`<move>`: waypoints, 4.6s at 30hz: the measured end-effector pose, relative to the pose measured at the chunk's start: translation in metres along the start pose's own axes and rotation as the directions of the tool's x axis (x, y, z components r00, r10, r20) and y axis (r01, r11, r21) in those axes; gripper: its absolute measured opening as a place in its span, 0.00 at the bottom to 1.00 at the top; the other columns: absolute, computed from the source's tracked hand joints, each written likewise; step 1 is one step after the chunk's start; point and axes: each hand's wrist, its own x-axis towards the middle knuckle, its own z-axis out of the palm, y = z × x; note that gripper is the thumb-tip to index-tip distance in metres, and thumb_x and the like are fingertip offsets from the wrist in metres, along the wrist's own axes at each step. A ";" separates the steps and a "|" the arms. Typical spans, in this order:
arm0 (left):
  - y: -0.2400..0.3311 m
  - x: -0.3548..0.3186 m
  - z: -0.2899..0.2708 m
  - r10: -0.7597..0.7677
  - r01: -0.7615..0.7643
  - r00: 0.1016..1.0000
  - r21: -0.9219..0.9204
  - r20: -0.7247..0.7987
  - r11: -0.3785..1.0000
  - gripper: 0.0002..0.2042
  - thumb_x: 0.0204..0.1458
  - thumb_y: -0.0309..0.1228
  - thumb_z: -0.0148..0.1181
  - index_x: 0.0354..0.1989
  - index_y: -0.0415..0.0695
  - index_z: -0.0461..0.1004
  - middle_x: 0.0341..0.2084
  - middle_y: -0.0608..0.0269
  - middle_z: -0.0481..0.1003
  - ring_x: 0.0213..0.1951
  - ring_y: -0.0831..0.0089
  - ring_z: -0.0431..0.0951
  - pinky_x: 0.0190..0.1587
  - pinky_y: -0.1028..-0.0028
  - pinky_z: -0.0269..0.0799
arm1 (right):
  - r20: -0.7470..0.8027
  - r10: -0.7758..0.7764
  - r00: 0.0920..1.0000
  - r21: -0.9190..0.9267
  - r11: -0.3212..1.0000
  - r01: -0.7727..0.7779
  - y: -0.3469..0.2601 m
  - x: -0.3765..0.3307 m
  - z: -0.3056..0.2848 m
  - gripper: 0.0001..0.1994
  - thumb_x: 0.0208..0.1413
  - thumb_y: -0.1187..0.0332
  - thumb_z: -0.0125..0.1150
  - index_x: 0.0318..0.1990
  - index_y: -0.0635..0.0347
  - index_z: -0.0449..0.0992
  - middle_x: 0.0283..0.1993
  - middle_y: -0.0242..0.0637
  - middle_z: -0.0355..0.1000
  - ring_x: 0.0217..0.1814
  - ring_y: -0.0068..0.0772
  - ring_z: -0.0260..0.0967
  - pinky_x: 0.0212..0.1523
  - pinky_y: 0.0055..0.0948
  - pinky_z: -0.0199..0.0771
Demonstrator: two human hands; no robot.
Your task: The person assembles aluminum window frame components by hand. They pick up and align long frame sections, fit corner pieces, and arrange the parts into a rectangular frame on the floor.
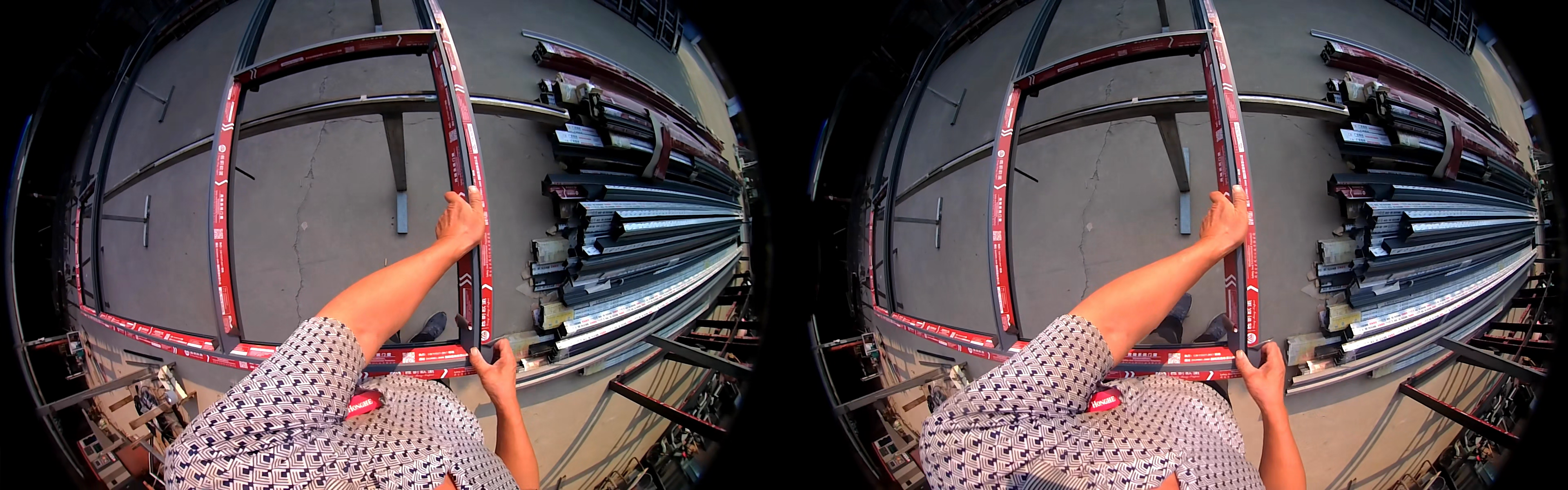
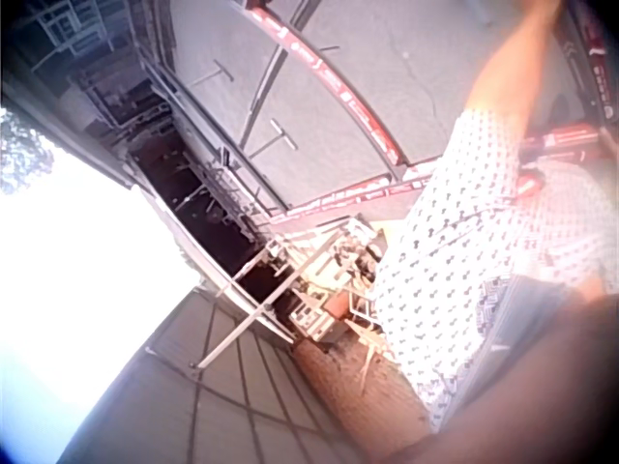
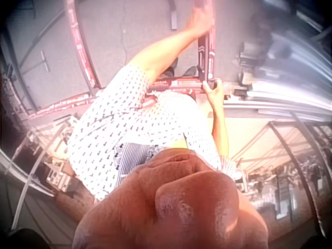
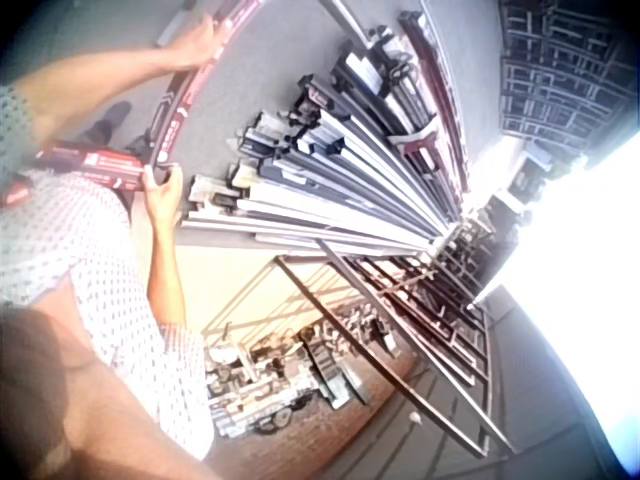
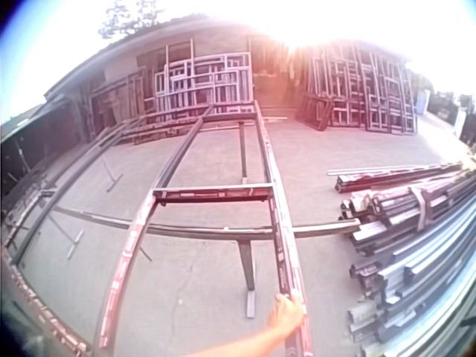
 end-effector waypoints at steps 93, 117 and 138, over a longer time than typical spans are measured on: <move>0.015 -0.002 0.002 -0.164 0.170 0.975 0.036 -0.147 0.985 0.49 0.54 0.76 0.57 0.57 0.33 0.66 0.45 0.34 0.82 0.49 0.39 0.84 0.56 0.48 0.77 | 0.500 -0.841 0.204 0.033 0.255 0.966 -0.271 0.460 -0.069 0.09 0.63 0.68 0.67 0.48 0.60 0.81 0.49 0.43 0.77 0.54 0.46 0.75 0.55 0.42 0.77; 0.058 0.020 -0.022 -0.653 0.653 0.756 0.027 0.044 0.757 0.34 0.41 0.38 0.74 0.56 0.39 0.64 0.45 0.36 0.79 0.50 0.36 0.81 0.55 0.49 0.76 | 0.767 -0.522 -0.374 0.296 -0.229 0.927 -0.403 0.644 0.084 0.23 0.71 0.56 0.53 0.24 0.56 0.80 0.25 0.35 0.76 0.36 0.37 0.73 0.49 0.36 0.72; 0.054 0.029 -0.025 -0.779 0.784 0.612 0.030 0.140 0.621 0.36 0.39 0.34 0.76 0.56 0.42 0.63 0.50 0.39 0.78 0.56 0.37 0.78 0.58 0.50 0.75 | 0.753 -0.558 -0.349 0.350 -0.109 0.930 -0.396 0.645 0.092 0.13 0.58 0.61 0.66 0.27 0.60 0.83 0.29 0.36 0.77 0.39 0.37 0.74 0.52 0.34 0.75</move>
